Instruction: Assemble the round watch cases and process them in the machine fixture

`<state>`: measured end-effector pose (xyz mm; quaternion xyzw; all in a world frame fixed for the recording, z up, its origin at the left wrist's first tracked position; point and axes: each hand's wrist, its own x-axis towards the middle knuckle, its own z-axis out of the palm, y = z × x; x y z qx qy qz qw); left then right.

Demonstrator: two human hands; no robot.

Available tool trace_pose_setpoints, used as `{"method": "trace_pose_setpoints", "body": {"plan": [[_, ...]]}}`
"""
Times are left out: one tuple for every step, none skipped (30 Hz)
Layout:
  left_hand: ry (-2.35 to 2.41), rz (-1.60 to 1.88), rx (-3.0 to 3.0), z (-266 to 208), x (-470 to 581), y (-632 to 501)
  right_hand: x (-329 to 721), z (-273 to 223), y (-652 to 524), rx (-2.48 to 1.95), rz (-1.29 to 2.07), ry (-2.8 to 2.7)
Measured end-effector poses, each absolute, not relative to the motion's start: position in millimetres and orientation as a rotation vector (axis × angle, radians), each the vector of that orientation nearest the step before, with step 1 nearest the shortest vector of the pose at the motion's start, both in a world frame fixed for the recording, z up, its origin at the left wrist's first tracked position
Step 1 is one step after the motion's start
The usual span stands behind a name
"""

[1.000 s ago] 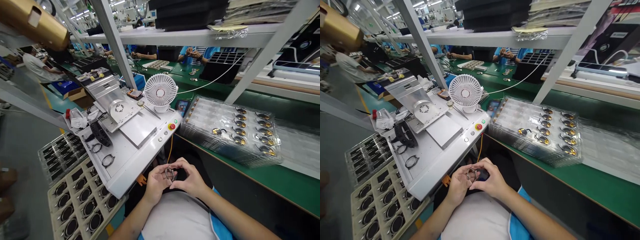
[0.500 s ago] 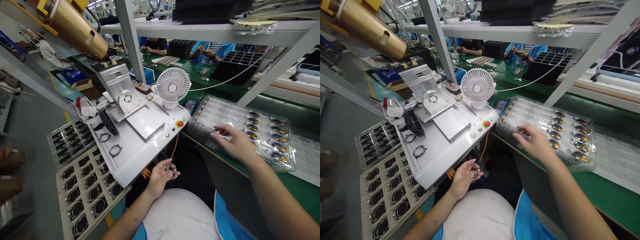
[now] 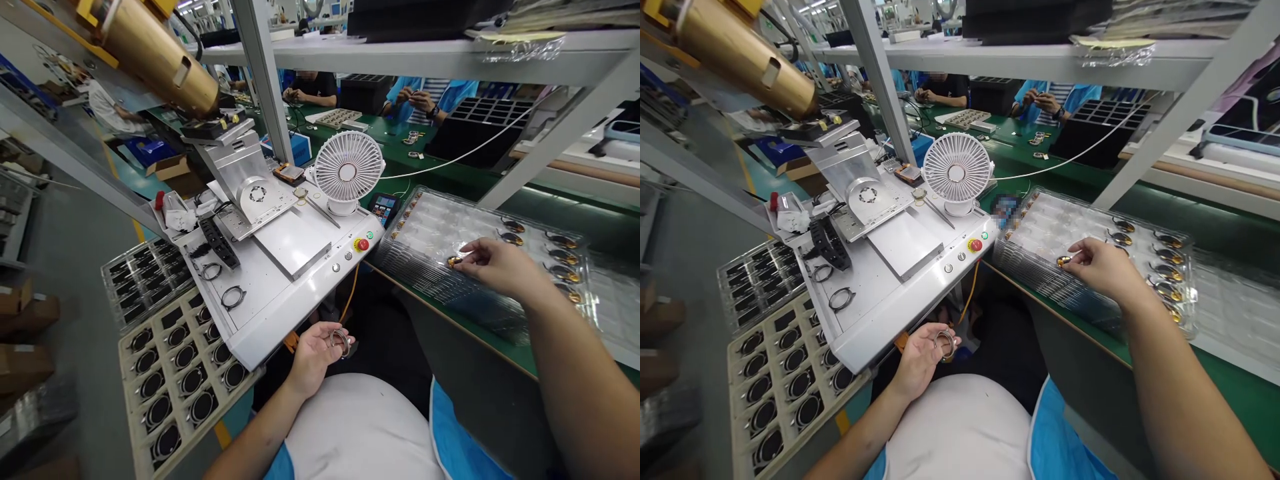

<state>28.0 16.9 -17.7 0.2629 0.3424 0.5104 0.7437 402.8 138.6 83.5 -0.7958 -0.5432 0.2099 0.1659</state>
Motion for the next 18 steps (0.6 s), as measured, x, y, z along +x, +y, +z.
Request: {"method": "trace_pose_setpoints", "body": {"plan": [[0.755, 1.111, 0.58, -17.0, 27.2, 17.0, 402.6, 82.7, 138.4, -2.267, 0.557, -1.561], [0.758, 1.105, 0.585, -16.4, 26.7, 17.2, 402.3, 82.7, 138.6, -2.293, 0.516, -1.586], [0.762, 1.101, 0.588, -16.0, 26.3, 17.6, 401.9, 83.7, 139.3, -2.33, 0.49, -1.619], [0.763, 1.097, 0.591, -15.9, 26.0, 18.0, 401.4, 85.5, 140.3, -2.362, 0.487, -1.649], [0.762, 1.091, 0.593, -15.9, 25.9, 18.3, 401.1, 87.7, 141.6, -2.382, 0.506, -1.667], [0.76, 1.086, 0.596, -15.9, 25.8, 18.7, 400.9, 90.2, 143.0, -2.394, 0.542, -1.67], [0.758, 1.08, 0.599, -16.0, 25.6, 19.0, 400.9, 92.5, 144.4, -2.402, 0.585, -1.662], [0.758, 1.076, 0.604, -15.8, 25.4, 19.3, 401.3, 94.4, 145.6, -2.408, 0.626, -1.647], [0.759, 1.072, 0.612, -15.3, 25.1, 19.6, 401.9, 95.7, 146.7, -2.411, 0.667, -1.628], [0.76, 1.071, 0.621, -14.4, 24.6, 19.8, 403.0, 96.5, 147.6, -2.413, 0.705, -1.607], [0.76, 1.072, 0.629, -13.1, 24.1, 20.1, 404.3, 96.6, 148.3, -2.414, 0.732, -1.584], [0.758, 1.074, 0.635, -11.5, 23.4, 20.4, 405.9, 96.3, 148.6, -2.412, 0.735, -1.563], [0.754, 1.073, 0.637, -9.4, 22.7, 20.8, 407.3, 95.6, 148.6, -2.403, 0.718, -1.541], [0.749, 1.07, 0.635, -7.2, 22.0, 21.2, 408.1, 94.9, 147.8, -2.381, 0.697, -1.522], [0.744, 1.066, 0.627, -4.7, 21.4, 21.6, 407.9, 94.2, 146.1, -2.347, 0.666, -1.504], [0.74, 1.062, 0.617, -1.9, 21.0, 22.0, 406.0, 93.7, 143.0, -2.304, 0.621, -1.488], [0.735, 1.058, 0.606, 1.1, 20.9, 22.3, 401.8, 93.3, 138.5, -2.246, 0.562, -1.479], [0.728, 1.053, 0.593, 4.4, 21.2, 22.6, 394.7, 92.9, 132.4, -2.164, 0.499, -1.487]]}}
